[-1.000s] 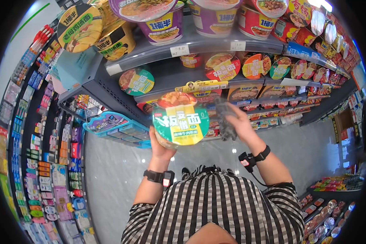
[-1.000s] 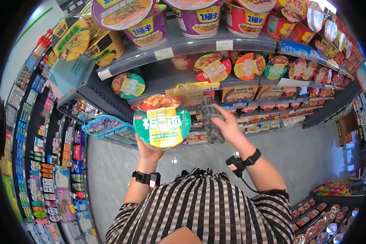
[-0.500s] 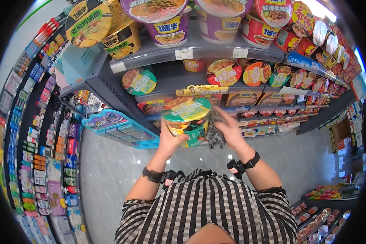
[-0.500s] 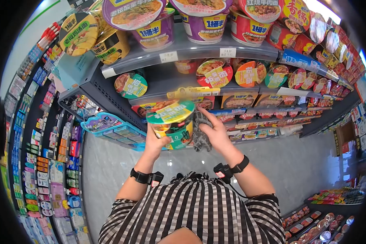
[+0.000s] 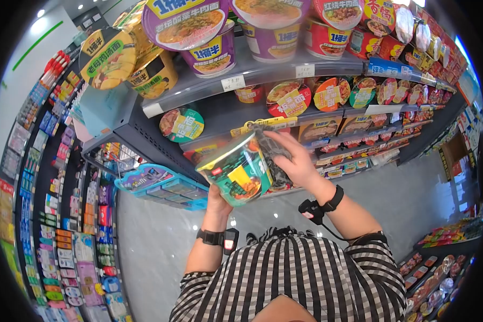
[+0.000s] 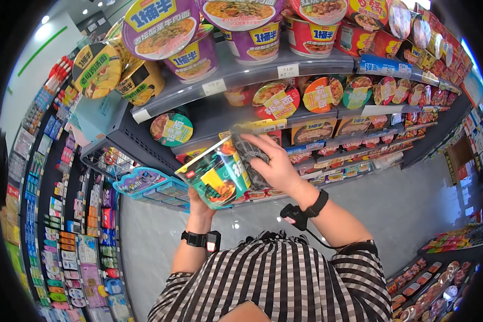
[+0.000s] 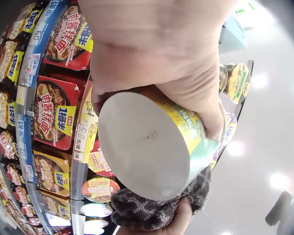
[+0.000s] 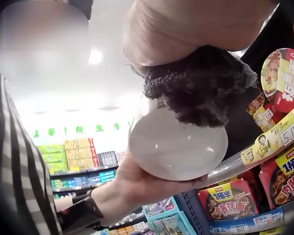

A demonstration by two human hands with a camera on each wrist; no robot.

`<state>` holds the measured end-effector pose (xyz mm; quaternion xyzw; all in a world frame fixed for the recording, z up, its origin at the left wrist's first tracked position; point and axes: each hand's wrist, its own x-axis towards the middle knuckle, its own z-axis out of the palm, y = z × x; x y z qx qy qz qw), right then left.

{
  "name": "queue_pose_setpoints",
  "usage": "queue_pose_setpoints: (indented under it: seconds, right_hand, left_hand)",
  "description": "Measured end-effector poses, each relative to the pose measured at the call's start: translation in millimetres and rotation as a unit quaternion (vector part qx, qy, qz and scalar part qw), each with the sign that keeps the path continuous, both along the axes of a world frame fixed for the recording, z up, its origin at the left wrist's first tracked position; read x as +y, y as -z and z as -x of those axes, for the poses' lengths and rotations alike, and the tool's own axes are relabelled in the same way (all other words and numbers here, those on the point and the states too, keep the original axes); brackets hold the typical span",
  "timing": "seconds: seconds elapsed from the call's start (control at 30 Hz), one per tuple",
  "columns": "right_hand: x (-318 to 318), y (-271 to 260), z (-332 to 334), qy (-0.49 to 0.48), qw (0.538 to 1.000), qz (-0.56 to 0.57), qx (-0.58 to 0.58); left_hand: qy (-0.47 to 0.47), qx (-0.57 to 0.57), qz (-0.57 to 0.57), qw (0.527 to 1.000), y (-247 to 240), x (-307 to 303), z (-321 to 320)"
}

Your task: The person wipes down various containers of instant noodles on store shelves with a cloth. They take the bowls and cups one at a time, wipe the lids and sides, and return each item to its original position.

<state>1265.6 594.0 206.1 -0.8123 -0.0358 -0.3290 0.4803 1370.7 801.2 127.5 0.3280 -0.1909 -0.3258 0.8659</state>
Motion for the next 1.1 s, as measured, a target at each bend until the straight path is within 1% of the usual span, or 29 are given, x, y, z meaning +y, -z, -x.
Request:
queue_pose_setpoints:
  seconds: [0.03,0.1,0.17,0.2,0.23,0.3,0.33,0.37,0.4,0.43,0.47,0.5,0.53,0.57,0.63,0.67,0.7,0.73,0.8,0.83,0.87,0.9,0.93,0.97,1.0,1.03,1.07,1.1]
  right_hand:
    - [-2,5,-4,-0.035,0.995,-0.083,0.049]
    - [-1,5,-1,-0.039,0.992,-0.098,0.066]
    - [7,-6,10,0.073,0.997,0.019,-0.005]
    - [9,-14,14,0.035,0.997,0.054,-0.052]
    - [16,-22,16,-0.002,0.991,0.099,-0.087]
    - [26,-30,19,-0.028,0.977,0.189,-0.094]
    - [26,-29,19,-0.022,0.978,0.186,-0.096]
    - [24,-27,19,-0.019,0.989,0.113,-0.097]
    - [22,-26,17,-0.021,0.994,0.041,-0.097]
    - [17,-23,13,-0.023,0.994,0.042,-0.097]
    - [12,-19,7,-0.03,0.998,-0.032,-0.051]
    - [8,-12,3,-0.037,0.994,-0.105,-0.004]
    - [5,0,-3,-0.084,0.975,-0.2,0.041]
    - [3,8,-4,-0.084,0.976,-0.198,0.039]
    - [1,14,-3,-0.1,0.945,-0.31,0.041]
    - [-2,18,-3,-0.095,0.933,-0.344,0.034]
    - [-2,17,-2,-0.095,0.933,-0.345,0.034]
    - [-1,16,0,-0.055,0.959,-0.276,0.027]
    - [3,11,5,0.016,0.99,-0.136,0.026]
    - [7,11,6,0.014,0.991,-0.134,0.024]
    - [12,12,8,0.053,0.997,-0.048,0.007]
    - [18,13,10,0.092,0.995,0.039,-0.011]
    - [24,11,13,0.114,0.99,0.074,-0.028]
    - [25,12,15,0.119,0.984,0.115,-0.063]
    - [24,10,18,0.086,0.978,0.164,-0.092]
    - [24,8,21,0.052,0.969,0.211,-0.12]
    - [24,6,22,0.053,0.969,0.211,-0.12]
    - [24,5,23,0.033,0.968,0.211,-0.131]
  left_hand:
    - [0.025,0.013,0.021,0.999,-1,1,0]
    - [0.03,-0.009,0.017,0.999,-3,1,-4]
    - [0.0,-0.022,0.014,1.0,-8,-2,-7]
    - [-0.026,-0.04,0.001,0.999,-8,-5,-10]
    - [-0.016,-0.023,-0.002,1.0,-4,-6,-16]
    - [-0.012,-0.02,-0.007,1.0,-5,-4,-16]
    - [-0.012,-0.01,-0.006,1.0,-12,-4,-13]
    - [-0.012,0.002,-0.004,1.0,-16,-2,-9]
    - [-0.019,-0.023,0.0,1.0,-16,-1,-11]
    - [-0.027,0.002,0.012,1.0,-22,0,-5]
    - [-0.022,0.01,0.03,0.999,-16,2,-9]
    - [-0.017,0.016,0.049,0.999,-10,5,-13]
    - [-0.019,0.014,0.051,0.998,-7,5,-14]
    - [-0.005,0.006,0.068,0.998,-6,5,-13]
    - [0.009,-0.002,0.089,0.996,-10,1,-15]
    - [-0.049,-0.028,0.025,0.998,-15,1,-19]
    - [-0.106,-0.053,-0.04,0.992,-21,0,-20]
    - [-0.142,-0.075,-0.092,0.983,-27,-1,-18]
    - [-0.126,-0.079,-0.098,0.984,-35,2,-10]
    - [-0.113,-0.084,-0.099,0.985,-37,1,-6]
    - [-0.127,-0.115,-0.112,0.979,-37,-2,-1]
    - [-0.156,-0.187,-0.118,0.963,-37,-7,3]
    - [-0.14,-0.177,-0.11,0.968,-39,-8,4]
    - [-0.123,-0.166,-0.103,0.973,-43,-9,4]
    - [-0.124,-0.168,-0.101,0.973,-39,-9,2]
    - [-0.102,-0.122,-0.105,0.982,-29,-7,-2]
    - [-0.078,-0.076,-0.108,0.988,-19,-5,-4]
    - [-0.074,-0.078,-0.109,0.988,-11,-3,-6]
